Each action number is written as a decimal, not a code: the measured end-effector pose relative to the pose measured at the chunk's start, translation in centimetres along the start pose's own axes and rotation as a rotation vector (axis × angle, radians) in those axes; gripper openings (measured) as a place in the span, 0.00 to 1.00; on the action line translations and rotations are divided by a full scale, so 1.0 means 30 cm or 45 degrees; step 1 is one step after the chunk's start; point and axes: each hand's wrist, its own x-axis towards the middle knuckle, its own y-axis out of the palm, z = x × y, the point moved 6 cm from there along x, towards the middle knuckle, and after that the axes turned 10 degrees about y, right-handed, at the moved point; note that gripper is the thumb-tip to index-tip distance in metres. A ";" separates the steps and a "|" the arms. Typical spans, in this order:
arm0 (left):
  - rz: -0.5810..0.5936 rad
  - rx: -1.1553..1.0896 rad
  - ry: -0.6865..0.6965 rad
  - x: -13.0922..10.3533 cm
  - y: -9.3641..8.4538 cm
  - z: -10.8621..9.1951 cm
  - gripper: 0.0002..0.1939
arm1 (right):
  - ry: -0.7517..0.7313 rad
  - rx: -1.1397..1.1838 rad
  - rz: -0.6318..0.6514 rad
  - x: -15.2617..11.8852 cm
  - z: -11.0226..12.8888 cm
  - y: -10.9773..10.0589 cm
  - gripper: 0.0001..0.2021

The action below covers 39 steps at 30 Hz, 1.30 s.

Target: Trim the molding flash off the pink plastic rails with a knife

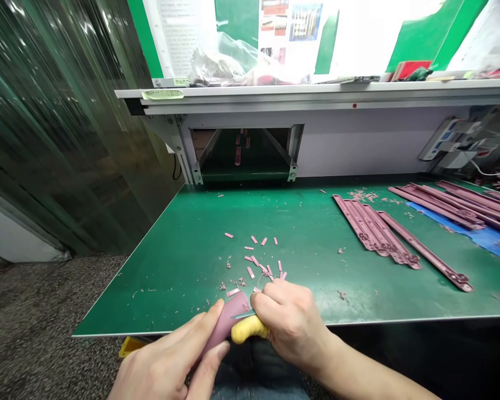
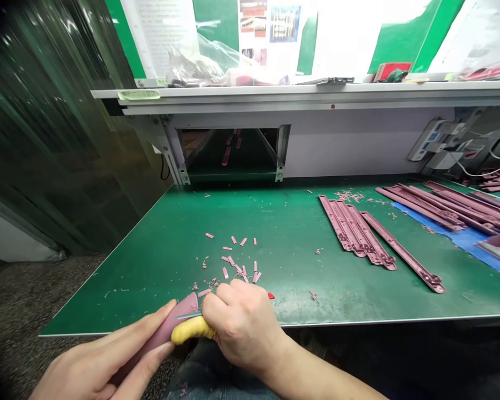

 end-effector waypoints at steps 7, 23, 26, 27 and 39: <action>0.094 -0.155 -0.100 0.006 0.021 0.036 0.26 | 0.491 0.662 -0.077 -0.004 -0.113 -0.004 0.11; 0.194 0.217 0.000 0.035 0.065 0.053 0.20 | 1.069 0.831 -0.353 -0.004 -0.289 -0.044 0.06; 0.179 0.220 0.001 0.037 0.071 0.070 0.20 | 1.083 0.997 -0.109 -0.025 -0.273 -0.013 0.09; 0.166 0.226 0.011 0.039 0.072 0.072 0.20 | 1.045 1.038 0.024 -0.034 -0.249 0.001 0.10; 0.262 0.051 0.070 0.068 0.053 0.076 0.24 | 0.389 0.690 0.428 -0.032 -0.142 0.014 0.18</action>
